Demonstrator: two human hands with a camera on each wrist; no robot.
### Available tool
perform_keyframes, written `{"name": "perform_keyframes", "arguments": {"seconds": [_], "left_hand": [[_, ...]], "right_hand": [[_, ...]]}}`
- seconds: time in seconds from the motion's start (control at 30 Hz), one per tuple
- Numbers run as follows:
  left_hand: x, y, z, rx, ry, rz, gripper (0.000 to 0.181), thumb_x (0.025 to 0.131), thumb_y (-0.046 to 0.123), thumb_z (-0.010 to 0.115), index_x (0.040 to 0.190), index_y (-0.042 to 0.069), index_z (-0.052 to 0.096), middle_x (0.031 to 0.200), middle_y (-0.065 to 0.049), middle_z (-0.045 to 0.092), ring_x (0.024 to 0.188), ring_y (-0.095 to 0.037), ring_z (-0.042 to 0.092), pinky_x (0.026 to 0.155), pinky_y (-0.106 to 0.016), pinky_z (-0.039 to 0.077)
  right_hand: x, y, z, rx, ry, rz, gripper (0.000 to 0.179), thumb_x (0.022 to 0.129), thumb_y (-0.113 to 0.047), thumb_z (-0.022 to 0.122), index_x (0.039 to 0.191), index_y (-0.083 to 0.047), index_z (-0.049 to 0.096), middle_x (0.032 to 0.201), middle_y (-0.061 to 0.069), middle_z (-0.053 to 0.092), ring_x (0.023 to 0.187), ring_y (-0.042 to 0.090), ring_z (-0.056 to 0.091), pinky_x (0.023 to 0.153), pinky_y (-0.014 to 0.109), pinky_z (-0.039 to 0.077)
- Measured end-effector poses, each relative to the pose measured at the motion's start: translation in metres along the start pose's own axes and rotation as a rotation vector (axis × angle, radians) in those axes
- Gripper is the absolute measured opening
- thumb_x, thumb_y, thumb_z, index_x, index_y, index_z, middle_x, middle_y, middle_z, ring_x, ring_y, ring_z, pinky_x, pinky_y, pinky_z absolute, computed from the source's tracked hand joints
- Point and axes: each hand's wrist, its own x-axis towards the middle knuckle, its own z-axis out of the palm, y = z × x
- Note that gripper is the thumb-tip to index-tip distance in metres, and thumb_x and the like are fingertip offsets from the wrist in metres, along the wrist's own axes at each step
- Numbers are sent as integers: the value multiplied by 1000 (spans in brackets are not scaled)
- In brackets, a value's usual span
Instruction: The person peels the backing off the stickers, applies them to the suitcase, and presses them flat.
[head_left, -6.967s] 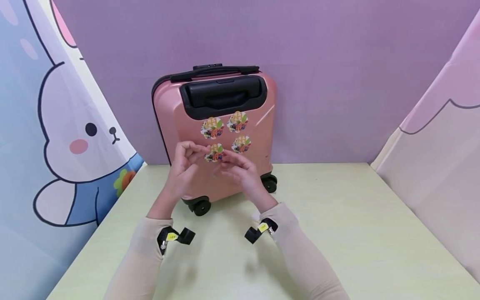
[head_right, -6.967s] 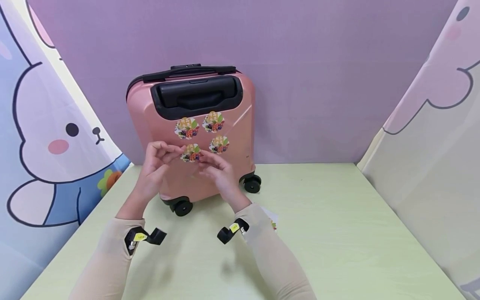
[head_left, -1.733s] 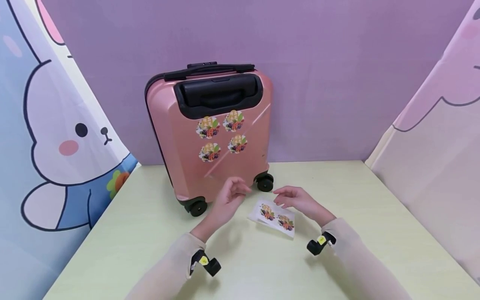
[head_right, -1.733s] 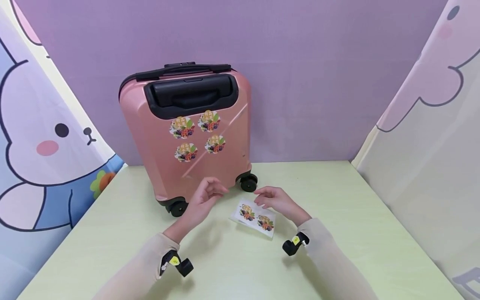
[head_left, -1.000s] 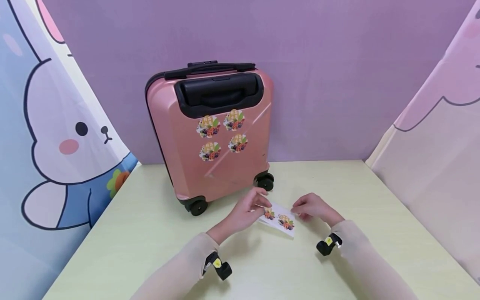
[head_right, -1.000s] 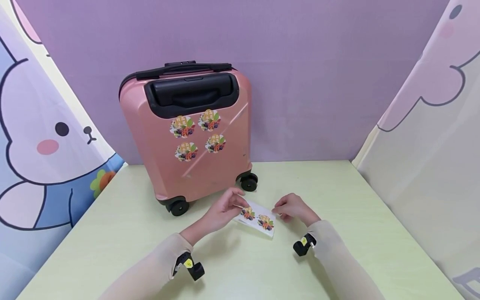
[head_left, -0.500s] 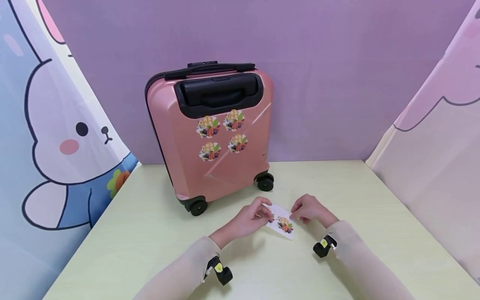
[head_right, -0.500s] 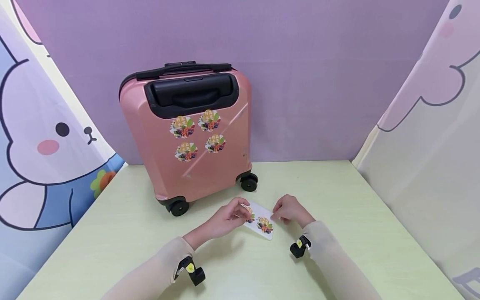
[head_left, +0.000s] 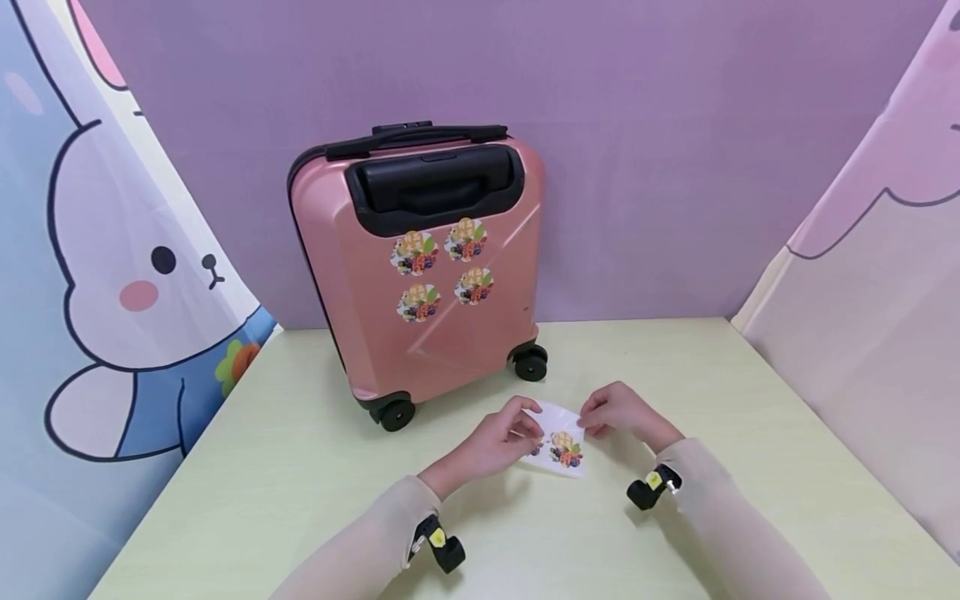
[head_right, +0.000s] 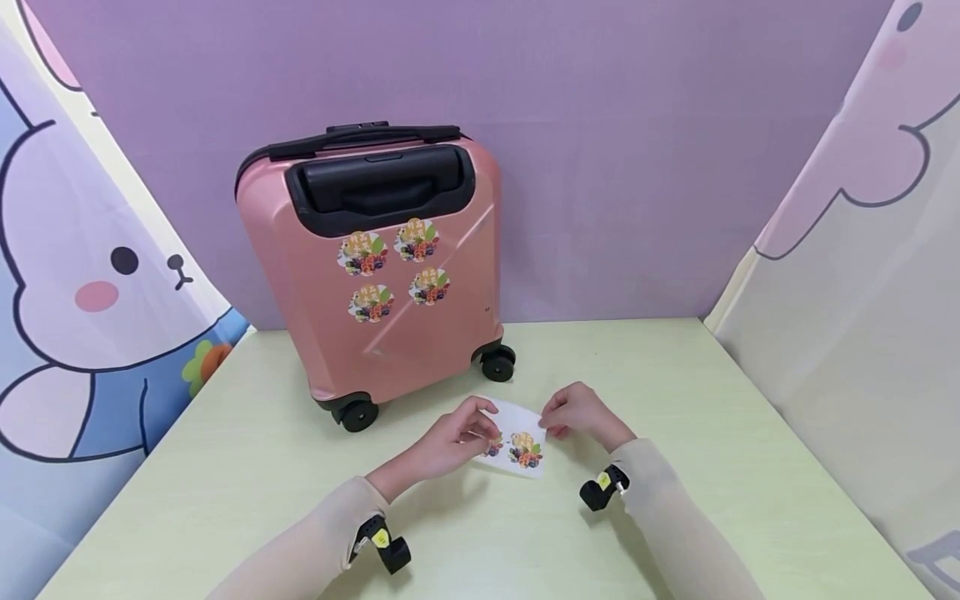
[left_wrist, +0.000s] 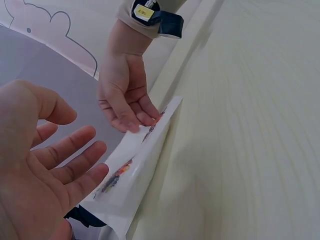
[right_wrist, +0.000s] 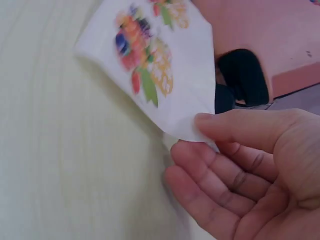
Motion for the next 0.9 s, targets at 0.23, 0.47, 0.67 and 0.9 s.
{"name": "perform_keyframes", "arguments": {"seconds": [0.23,0.47,0.67,0.9], "left_hand": [[-1,-2,-1,27,15,23,39,92,-5,58,128,1,46,108,-14,68,101,-23,65,88,-26,52],[-2,1,-2,55,85,79,38,89,-4,64,124,2,50,107,-11,69,101,-28,65,87,-35,53],[-2,1,-3,94,148,129,39,86,-4,71,119,4,54,109,-10,70,103,-27,66,91,-34,53],[-5,5,-4,140,180,140,42,84,0,77,121,6,58,118,-6,66,111,-23,62,95,-35,51]], "right_hand": [[-4,-11,0,174,22,23,17,86,1,70,98,11,69,82,12,71,68,21,70,67,37,60],[-12,-26,5,323,25,-26,19,88,2,67,103,15,66,84,13,71,69,22,71,68,40,60],[-19,-37,12,423,0,-56,17,89,4,65,102,16,65,81,12,71,67,20,70,68,38,60],[-22,-43,18,533,-76,-124,9,88,3,63,95,8,67,81,13,71,69,20,71,70,37,60]]}}
